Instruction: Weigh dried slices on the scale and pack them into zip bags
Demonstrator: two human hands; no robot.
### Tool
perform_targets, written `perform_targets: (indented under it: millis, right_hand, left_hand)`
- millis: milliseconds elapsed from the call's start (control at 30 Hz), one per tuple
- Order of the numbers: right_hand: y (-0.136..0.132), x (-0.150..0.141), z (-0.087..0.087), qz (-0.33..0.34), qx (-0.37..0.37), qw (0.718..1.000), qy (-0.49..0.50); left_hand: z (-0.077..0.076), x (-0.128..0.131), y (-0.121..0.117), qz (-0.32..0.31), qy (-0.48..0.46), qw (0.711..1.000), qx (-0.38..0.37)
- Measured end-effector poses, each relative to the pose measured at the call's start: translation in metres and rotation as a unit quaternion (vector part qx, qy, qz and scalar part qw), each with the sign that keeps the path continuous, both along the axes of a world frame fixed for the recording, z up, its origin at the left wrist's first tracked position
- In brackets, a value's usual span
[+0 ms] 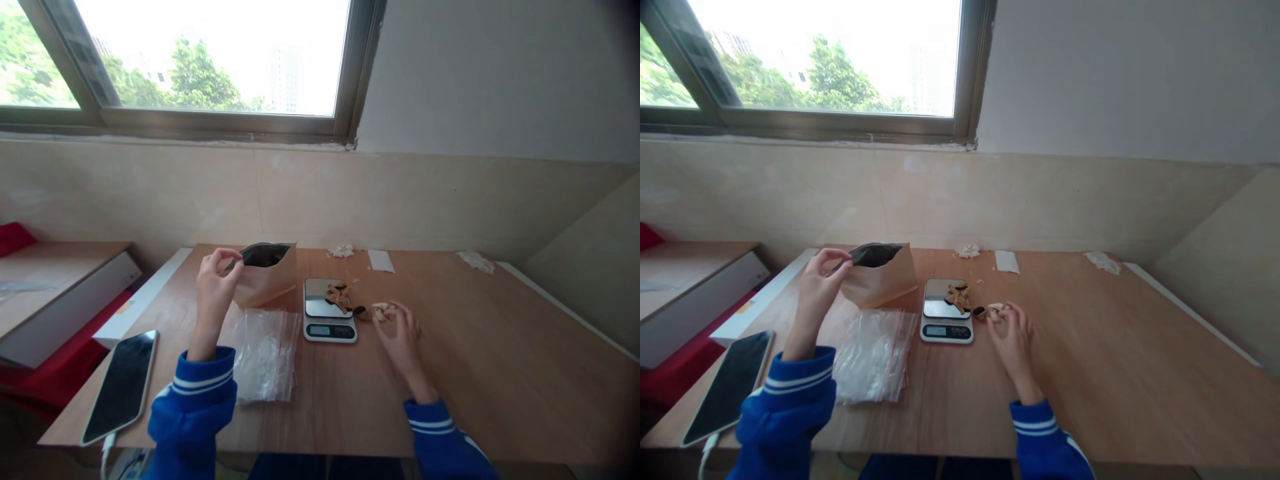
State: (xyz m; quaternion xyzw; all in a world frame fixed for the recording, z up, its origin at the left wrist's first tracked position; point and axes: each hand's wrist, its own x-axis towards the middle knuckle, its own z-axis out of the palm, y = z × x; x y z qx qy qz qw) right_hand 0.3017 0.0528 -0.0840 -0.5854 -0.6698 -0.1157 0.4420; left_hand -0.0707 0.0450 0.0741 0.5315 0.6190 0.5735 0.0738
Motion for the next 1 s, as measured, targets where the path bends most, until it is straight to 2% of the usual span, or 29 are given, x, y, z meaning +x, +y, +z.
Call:
perform_targets:
  millis: [100, 167, 200, 267, 333, 367, 433, 500, 533, 567, 633, 833, 1000]
  right_hand:
    - [0.000, 0.031, -0.025, -0.022, -0.006, 0.999, 0.022]
    - [0.000, 0.035, -0.035, -0.014, -0.026, 0.999, 0.023]
    - [-0.002, 0.032, -0.035, -0.014, -0.033, 0.999, 0.020]
    - [-0.009, 0.015, -0.019, -0.023, -0.023, 0.999, 0.024]
    - [-0.025, -0.014, 0.014, -0.014, 0.011, 0.998, 0.054]
    - [-0.037, -0.031, 0.035, 0.019, 0.020, 0.997, 0.077]
    - [-0.063, -0.068, 0.077, 0.140, 0.000, 0.985, 0.103]
    - [-0.086, -0.103, 0.110, 0.297, -0.019, 0.953, 0.048]
    - [-0.094, -0.118, 0.121, 0.362, -0.031, 0.931, 0.008]
    - [-0.099, -0.132, 0.127, 0.402, -0.043, 0.914, -0.023]
    - [-0.103, -0.154, 0.130, 0.426, -0.066, 0.900, -0.068]
    - [-0.092, -0.181, 0.119, 0.339, -0.166, 0.923, -0.080]
    - [-0.075, -0.194, 0.128, 0.328, -0.233, 0.911, -0.086]
  left_hand:
    - [-0.007, 0.002, -0.011, 0.009, -0.038, 0.999, -0.009]
    - [-0.012, 0.005, -0.019, 0.004, -0.053, 0.998, -0.041]
    - [-0.013, 0.007, -0.024, -0.005, -0.053, 0.997, -0.058]
    - [-0.015, 0.010, -0.035, -0.045, -0.040, 0.994, -0.096]
    - [-0.015, 0.013, -0.048, -0.101, -0.014, 0.985, -0.140]
    - [-0.015, 0.015, -0.055, -0.121, -0.002, 0.979, -0.162]
    - [-0.015, 0.020, -0.068, -0.124, 0.014, 0.974, -0.190]
    - [-0.016, 0.025, -0.078, -0.086, 0.024, 0.977, -0.195]
    - [-0.016, 0.028, -0.081, -0.063, 0.030, 0.979, -0.193]
    - [-0.016, 0.029, -0.083, -0.043, 0.036, 0.980, -0.189]
    - [-0.017, 0.030, -0.086, -0.024, 0.041, 0.982, -0.181]
    - [-0.019, 0.026, -0.089, -0.037, 0.023, 0.984, -0.173]
    - [-0.024, 0.030, -0.089, -0.019, 0.027, 0.985, -0.166]
